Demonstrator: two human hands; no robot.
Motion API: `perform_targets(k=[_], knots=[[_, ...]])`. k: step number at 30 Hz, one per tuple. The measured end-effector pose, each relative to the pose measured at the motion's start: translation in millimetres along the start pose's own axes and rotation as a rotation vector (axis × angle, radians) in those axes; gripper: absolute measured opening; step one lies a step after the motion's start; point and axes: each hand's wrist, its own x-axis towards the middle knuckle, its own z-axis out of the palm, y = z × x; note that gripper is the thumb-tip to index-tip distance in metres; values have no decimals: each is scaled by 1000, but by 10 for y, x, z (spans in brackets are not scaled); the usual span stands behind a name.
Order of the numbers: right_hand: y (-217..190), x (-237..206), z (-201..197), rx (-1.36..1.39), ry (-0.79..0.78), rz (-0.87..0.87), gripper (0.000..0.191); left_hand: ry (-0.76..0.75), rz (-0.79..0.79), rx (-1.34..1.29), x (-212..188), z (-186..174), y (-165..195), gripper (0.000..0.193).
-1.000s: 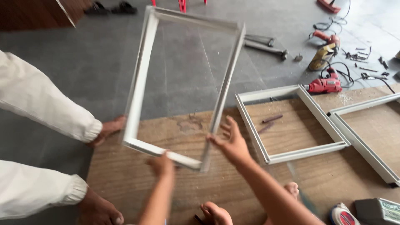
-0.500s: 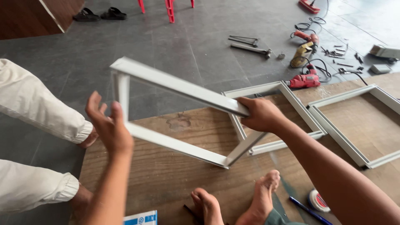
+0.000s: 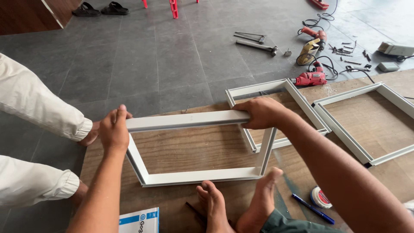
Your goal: The person measures and marks a white rectangular frame using a tape measure and pen, then assembles multiple frames by fitting pieces together and aligning them on a wooden board. They handle the frames by hand, occasionally lifting and repositioning them.
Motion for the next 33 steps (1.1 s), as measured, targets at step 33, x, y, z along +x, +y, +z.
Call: perform_targets(k=[33], knots=[[496, 60, 868, 1209, 967, 640, 28, 100, -254, -44, 238, 287, 112, 33]])
